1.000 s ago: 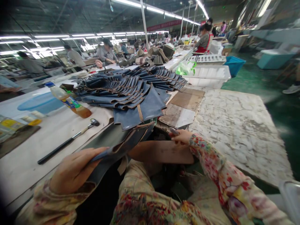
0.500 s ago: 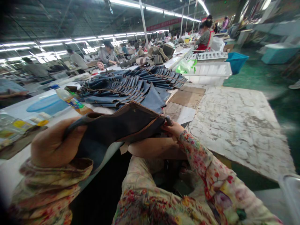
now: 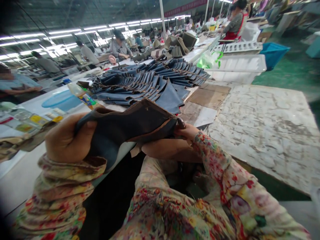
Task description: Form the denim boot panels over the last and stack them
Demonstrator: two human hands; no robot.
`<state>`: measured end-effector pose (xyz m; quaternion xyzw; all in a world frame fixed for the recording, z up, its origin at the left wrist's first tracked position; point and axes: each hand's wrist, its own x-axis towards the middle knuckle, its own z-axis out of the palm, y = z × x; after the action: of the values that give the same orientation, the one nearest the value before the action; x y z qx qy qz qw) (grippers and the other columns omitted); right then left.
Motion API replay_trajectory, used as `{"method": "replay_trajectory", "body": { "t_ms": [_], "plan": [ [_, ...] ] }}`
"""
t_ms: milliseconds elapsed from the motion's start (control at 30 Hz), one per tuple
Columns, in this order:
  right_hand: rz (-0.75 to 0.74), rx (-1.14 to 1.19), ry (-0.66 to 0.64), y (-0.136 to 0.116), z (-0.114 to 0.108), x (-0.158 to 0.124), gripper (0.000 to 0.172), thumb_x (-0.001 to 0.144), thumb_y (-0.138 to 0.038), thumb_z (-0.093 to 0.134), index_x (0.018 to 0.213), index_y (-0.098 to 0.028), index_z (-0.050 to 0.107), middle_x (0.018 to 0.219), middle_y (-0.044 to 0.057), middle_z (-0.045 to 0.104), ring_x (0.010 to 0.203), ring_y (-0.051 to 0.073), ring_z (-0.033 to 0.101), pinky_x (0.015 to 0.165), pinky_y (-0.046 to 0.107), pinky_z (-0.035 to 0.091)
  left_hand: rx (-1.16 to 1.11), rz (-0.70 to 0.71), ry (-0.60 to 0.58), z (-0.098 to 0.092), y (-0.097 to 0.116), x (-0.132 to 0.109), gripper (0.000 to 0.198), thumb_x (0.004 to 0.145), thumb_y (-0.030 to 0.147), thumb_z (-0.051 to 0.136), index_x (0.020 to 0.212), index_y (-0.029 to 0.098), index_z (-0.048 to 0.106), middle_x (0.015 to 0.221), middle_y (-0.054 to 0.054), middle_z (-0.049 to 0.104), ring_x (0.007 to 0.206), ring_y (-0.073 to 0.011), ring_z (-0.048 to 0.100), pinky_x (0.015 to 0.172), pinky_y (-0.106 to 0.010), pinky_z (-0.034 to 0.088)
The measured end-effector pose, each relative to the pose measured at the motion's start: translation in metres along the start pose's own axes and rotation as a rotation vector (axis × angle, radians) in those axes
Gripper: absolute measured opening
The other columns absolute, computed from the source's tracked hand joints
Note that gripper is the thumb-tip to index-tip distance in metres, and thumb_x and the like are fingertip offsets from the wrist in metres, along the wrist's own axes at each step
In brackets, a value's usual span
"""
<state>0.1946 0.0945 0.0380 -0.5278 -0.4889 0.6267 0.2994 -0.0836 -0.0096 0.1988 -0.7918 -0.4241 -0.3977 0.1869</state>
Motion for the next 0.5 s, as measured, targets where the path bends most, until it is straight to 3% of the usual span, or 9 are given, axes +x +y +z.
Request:
{"method": "replay_trajectory", "body": {
  "t_ms": [100, 200, 333, 433, 500],
  "plan": [
    [-0.014, -0.019, 0.012, -0.001, 0.014, 0.005, 0.024, 0.052, -0.017, 0.068, 0.073, -0.015, 0.056, 0.064, 0.001, 0.06, 0.054, 0.011, 0.053, 0.036, 0.015, 0.029, 0.02, -0.043, 0.018, 0.0, -0.002, -0.003, 0.015, 0.082, 0.02, 0.052, 0.094, 0.017, 0.062, 0.08, 0.008, 0.063, 0.065, -0.0028, 0.056, 0.062, -0.01, 0.043],
    [-0.061, -0.043, 0.058, -0.001, 0.028, 0.014, 0.019, 0.05, -0.013, 0.065, 0.066, -0.015, 0.055, 0.056, -0.003, 0.055, 0.043, 0.006, 0.043, 0.036, 0.016, 0.027, 0.058, -0.197, 0.085, -0.001, -0.006, -0.009, 0.019, 0.083, 0.028, 0.05, 0.09, 0.016, 0.063, 0.071, 0.008, 0.059, 0.059, -0.003, 0.051, 0.058, -0.012, 0.04],
    [-0.177, -0.069, 0.189, -0.022, 0.022, 0.018, 0.01, 0.056, -0.015, 0.06, 0.062, -0.017, 0.053, 0.049, -0.007, 0.047, 0.042, 0.004, 0.037, 0.04, 0.017, 0.029, 0.134, -0.412, 0.211, -0.005, -0.031, -0.026, 0.028, 0.081, 0.038, 0.051, 0.08, 0.013, 0.063, 0.056, 0.008, 0.045, 0.052, -0.0029, 0.039, 0.052, -0.013, 0.033],
    [-0.465, -0.22, 0.383, -0.062, 0.003, -0.001, 0.005, 0.059, -0.015, 0.059, 0.062, -0.015, 0.055, 0.052, -0.005, 0.049, 0.048, 0.006, 0.041, 0.048, 0.02, 0.035, 0.071, -0.665, 0.094, -0.002, -0.059, -0.049, 0.036, 0.078, 0.046, 0.052, 0.078, 0.012, 0.063, 0.051, 0.008, 0.041, 0.05, -0.0042, 0.034, 0.048, -0.014, 0.031],
    [-0.729, -0.398, 0.48, -0.094, -0.006, -0.026, 0.003, 0.063, -0.016, 0.06, 0.064, -0.015, 0.057, 0.061, -0.003, 0.055, 0.057, 0.008, 0.046, 0.058, 0.023, 0.038, -0.129, -0.801, -0.01, 0.005, -0.074, -0.067, 0.043, 0.075, 0.053, 0.053, 0.085, 0.012, 0.063, 0.061, 0.005, 0.054, 0.058, -0.0072, 0.044, 0.056, -0.018, 0.04]
  ]
}}
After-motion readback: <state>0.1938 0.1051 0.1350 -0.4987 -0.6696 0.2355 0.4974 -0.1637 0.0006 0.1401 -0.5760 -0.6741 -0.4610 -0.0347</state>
